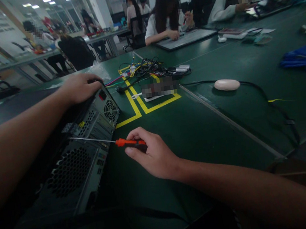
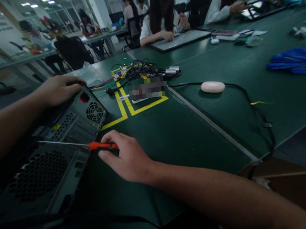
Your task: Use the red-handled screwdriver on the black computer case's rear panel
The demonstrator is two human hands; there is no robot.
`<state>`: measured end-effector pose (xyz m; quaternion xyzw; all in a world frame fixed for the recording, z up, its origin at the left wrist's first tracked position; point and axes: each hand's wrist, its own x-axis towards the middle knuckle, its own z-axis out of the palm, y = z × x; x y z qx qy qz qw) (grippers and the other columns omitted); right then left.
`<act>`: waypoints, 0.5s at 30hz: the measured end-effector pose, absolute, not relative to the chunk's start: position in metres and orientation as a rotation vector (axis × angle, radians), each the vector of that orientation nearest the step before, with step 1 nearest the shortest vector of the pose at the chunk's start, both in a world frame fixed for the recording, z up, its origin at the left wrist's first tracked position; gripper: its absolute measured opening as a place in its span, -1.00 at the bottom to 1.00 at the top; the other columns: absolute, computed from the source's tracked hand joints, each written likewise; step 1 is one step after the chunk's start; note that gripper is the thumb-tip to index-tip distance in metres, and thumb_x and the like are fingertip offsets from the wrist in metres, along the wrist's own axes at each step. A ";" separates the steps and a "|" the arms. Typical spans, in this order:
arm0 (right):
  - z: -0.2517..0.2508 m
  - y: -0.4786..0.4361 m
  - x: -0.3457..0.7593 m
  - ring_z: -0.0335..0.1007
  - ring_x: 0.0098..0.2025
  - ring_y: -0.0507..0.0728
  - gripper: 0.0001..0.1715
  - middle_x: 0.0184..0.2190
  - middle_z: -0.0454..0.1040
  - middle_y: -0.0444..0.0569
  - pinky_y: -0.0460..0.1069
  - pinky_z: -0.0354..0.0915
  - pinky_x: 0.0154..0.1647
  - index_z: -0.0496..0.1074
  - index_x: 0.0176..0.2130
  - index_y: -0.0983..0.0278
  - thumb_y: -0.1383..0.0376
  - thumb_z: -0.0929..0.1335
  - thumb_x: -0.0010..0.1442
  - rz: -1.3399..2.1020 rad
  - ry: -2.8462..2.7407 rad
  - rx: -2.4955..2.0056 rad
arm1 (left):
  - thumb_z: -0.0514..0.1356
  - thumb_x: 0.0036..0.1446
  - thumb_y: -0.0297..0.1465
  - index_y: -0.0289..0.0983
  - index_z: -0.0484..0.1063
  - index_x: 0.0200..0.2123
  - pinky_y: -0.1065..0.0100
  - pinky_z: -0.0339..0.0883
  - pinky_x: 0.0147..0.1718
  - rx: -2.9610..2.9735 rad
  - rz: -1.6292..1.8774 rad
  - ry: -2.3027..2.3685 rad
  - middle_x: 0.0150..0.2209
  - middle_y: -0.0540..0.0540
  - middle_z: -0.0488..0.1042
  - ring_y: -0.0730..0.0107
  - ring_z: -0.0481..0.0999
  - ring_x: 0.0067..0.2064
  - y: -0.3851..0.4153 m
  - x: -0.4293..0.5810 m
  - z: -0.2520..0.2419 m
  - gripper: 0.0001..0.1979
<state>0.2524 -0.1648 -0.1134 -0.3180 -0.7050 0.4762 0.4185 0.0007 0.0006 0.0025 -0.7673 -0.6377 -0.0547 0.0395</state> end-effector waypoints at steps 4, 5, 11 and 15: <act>-0.114 -0.164 0.252 0.39 -0.28 0.09 -0.86 -0.27 0.50 -0.11 0.01 0.29 -0.20 0.46 -0.13 0.23 0.21 0.42 0.36 1.157 -1.761 -0.782 | -0.06 0.25 -0.12 -0.41 0.55 0.21 0.04 0.32 0.23 -2.352 -0.185 -1.959 0.19 -0.34 0.56 -0.09 0.50 0.22 -0.001 0.003 0.003 -0.31; -0.115 -0.164 0.251 0.40 -0.26 0.09 -0.85 -0.26 0.50 -0.10 0.00 0.29 -0.19 0.48 -0.13 0.24 0.20 0.41 0.38 1.146 -1.767 -0.779 | -0.06 0.25 -0.12 -0.41 0.55 0.21 0.04 0.32 0.23 -2.348 -0.184 -1.965 0.19 -0.33 0.56 -0.09 0.51 0.22 -0.001 0.003 0.003 -0.31; -0.117 -0.165 0.249 0.40 -0.32 0.07 -0.76 -0.30 0.49 -0.12 -0.01 0.26 -0.27 0.47 -0.04 0.26 0.14 0.37 0.42 1.182 -1.775 -0.764 | -0.05 0.25 -0.10 -0.40 0.56 0.20 0.03 0.32 0.22 -2.350 -0.173 -1.958 0.17 -0.32 0.57 -0.08 0.51 0.20 0.000 0.003 0.003 -0.31; -0.118 -0.168 0.249 0.39 -0.37 0.06 -0.63 -0.33 0.43 -0.20 -0.02 0.26 -0.32 0.34 -0.02 0.21 0.20 0.48 0.26 1.222 -1.765 -0.747 | -0.06 0.24 -0.10 -0.42 0.56 0.19 0.04 0.33 0.21 -2.361 -0.182 -1.945 0.17 -0.36 0.57 -0.08 0.52 0.18 0.002 0.001 0.003 -0.30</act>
